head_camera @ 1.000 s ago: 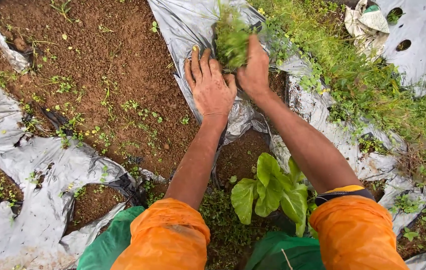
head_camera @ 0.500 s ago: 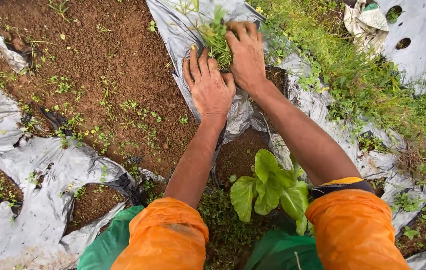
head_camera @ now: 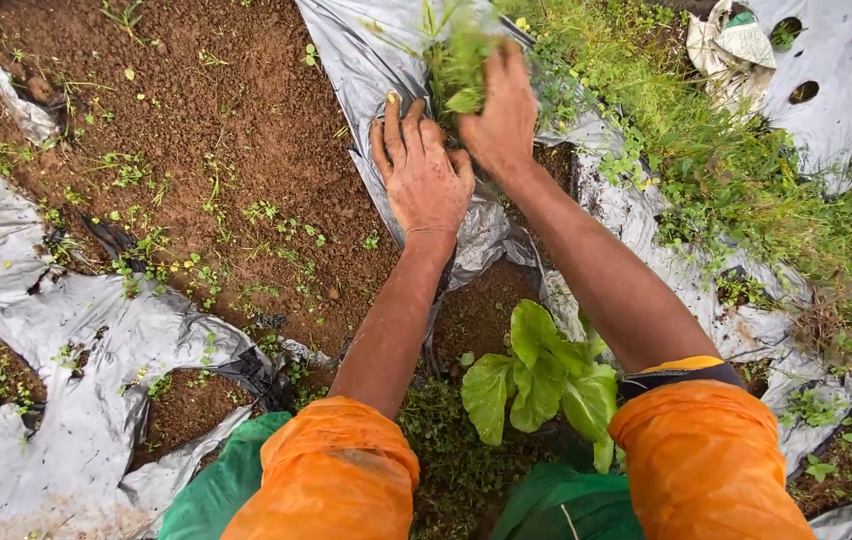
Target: The person removes weeds by hand from around lettuce plants growing in a field covered with plastic mulch. They pull the weeds from the soil and the holes in the plastic sheeting, gathering them in their hands and discarding them to the side.
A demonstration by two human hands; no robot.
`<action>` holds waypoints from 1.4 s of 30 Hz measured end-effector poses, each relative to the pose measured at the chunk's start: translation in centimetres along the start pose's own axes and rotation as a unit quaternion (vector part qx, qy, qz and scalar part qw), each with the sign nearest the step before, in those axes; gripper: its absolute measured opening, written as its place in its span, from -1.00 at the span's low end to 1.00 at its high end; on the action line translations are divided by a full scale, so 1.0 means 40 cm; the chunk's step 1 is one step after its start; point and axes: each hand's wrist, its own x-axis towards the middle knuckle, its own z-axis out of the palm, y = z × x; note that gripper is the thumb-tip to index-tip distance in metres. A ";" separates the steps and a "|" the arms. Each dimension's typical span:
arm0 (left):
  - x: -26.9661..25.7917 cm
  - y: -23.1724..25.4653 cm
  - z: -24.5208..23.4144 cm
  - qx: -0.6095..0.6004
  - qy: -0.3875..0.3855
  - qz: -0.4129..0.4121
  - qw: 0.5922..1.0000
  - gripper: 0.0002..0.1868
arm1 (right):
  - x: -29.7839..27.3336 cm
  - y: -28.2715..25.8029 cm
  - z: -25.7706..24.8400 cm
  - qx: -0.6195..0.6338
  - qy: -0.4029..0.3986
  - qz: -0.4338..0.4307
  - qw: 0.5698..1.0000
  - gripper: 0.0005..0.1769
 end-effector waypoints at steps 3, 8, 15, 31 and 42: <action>0.001 -0.001 0.004 0.048 -0.068 -0.006 0.997 -0.55 | 0.040 -0.045 -0.016 -0.050 -0.136 -0.111 0.983 -0.18; 0.009 0.005 -0.018 -0.025 0.022 0.003 0.999 -0.62 | 0.011 -0.010 0.011 0.060 -0.139 -0.038 0.988 0.39; 0.004 0.009 -0.022 -0.026 -0.017 -0.009 0.999 -0.57 | -0.031 0.039 -0.019 0.251 -0.024 0.212 0.944 -0.31; 0.010 0.009 -0.032 -0.065 -0.013 -0.027 0.997 -0.73 | -0.042 0.008 -0.005 -0.038 -0.218 0.016 0.975 -0.02; 0.006 0.003 -0.011 0.038 -0.061 -0.013 0.997 -0.60 | 0.008 0.050 -0.001 0.225 -0.040 0.342 0.912 -0.18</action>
